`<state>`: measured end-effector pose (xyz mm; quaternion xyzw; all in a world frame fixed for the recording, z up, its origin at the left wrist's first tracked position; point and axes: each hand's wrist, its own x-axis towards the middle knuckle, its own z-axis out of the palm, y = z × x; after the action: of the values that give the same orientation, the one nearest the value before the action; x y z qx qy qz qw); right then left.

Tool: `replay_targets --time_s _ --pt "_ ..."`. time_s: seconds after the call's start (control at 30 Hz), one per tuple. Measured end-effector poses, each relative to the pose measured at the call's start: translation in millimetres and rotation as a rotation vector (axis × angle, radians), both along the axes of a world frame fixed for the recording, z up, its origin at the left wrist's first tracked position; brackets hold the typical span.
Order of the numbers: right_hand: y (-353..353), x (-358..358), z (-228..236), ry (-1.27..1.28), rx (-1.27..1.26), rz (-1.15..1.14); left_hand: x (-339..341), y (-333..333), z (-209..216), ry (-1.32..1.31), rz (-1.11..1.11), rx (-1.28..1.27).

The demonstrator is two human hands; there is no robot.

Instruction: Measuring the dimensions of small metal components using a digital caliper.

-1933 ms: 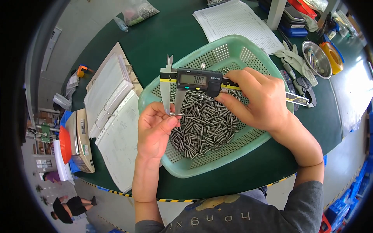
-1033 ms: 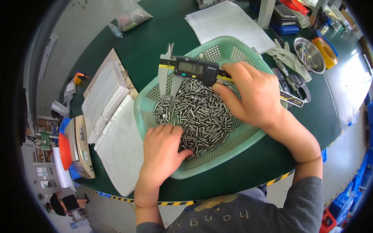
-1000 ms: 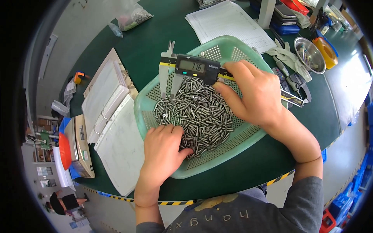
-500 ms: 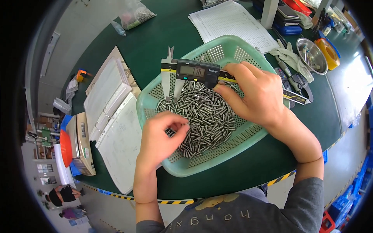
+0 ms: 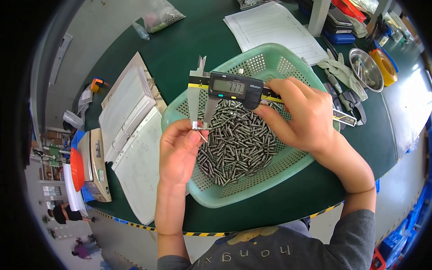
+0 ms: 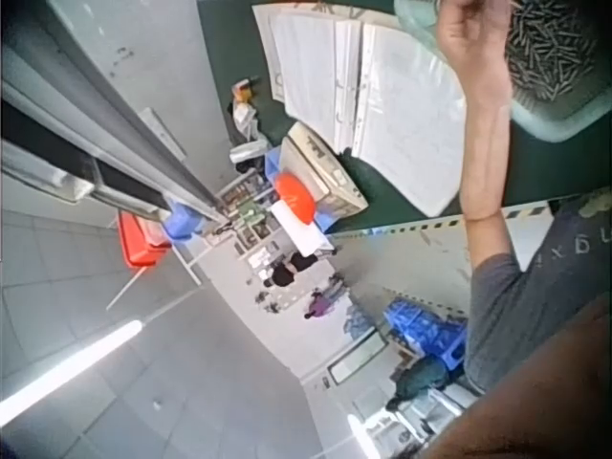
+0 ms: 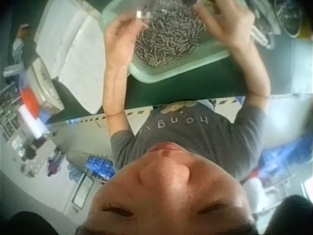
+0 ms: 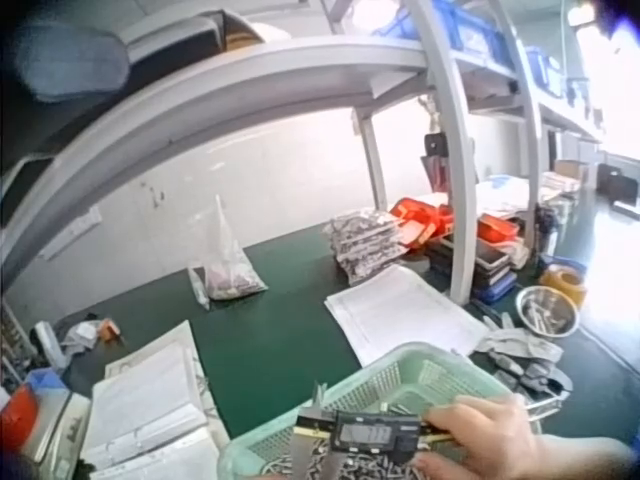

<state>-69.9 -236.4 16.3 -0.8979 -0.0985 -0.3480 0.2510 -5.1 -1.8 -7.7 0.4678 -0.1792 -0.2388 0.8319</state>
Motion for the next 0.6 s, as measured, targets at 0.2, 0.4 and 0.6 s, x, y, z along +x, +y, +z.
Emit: replay_targets --time_s 0.2,0.4,0.6 --pt "0.0 0.8 0.4 0.007 -0.008 0.030 0.8 1.6 -1.6 0.033 -0.055 -0.006" --pt "-0.2 0.0 1.3 0.016 -0.015 0.039 -0.4 2.5 -1.1 -0.007 -0.084 -0.014" --pt "0.9 0.6 -0.5 0.021 -0.031 0.039 -1.9 0.5 -1.0 -0.054 -0.040 -0.010"
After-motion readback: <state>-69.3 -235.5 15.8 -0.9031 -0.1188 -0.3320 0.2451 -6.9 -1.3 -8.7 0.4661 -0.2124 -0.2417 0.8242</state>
